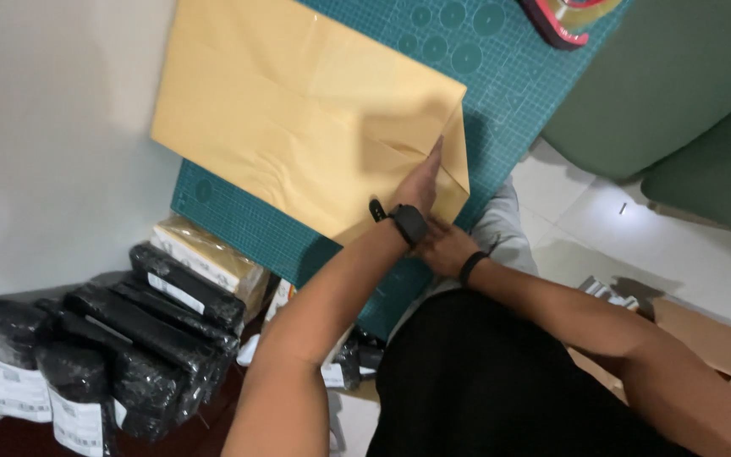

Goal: Sealing a large padded envelope with packing tape and labeling it with a marker at a packaging station.

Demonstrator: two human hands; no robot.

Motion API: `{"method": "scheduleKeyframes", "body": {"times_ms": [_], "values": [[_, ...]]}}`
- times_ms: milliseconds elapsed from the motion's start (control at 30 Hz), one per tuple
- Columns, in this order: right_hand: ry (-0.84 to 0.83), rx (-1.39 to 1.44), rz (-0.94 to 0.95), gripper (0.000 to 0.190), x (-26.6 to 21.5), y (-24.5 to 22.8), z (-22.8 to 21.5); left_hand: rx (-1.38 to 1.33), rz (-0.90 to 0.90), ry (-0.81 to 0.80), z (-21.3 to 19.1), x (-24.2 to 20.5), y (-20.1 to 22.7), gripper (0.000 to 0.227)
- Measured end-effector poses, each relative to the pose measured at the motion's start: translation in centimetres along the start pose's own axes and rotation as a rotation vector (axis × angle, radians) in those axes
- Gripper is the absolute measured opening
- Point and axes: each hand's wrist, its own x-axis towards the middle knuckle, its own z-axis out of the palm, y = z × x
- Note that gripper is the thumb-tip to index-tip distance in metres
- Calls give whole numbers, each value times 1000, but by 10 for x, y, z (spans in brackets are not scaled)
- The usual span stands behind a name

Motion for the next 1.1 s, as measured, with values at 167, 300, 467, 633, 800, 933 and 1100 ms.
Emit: {"method": "scheduleKeyframes", "body": {"times_ms": [167,300,467,633,800,933,1100], "values": [[-31,-46,88,39,-53,16,-17,-25,-15,20,2,2,4,52],[25,-95,142,33,-47,16,-41,-33,-13,31,2,1,4,51],[107,-64,138,24,-44,25,-27,-25,7,-8,-5,0,2,50],[149,-73,67,25,-34,32,-39,24,-9,-17,-12,-8,-13,51],[144,-174,5,22,-18,36,-52,-20,3,-2,-3,29,-9,54],[151,-230,-39,22,-8,32,-63,-147,7,19,7,63,3,62],[97,-210,-29,26,-16,30,-49,-151,-45,85,14,63,4,73]]}}
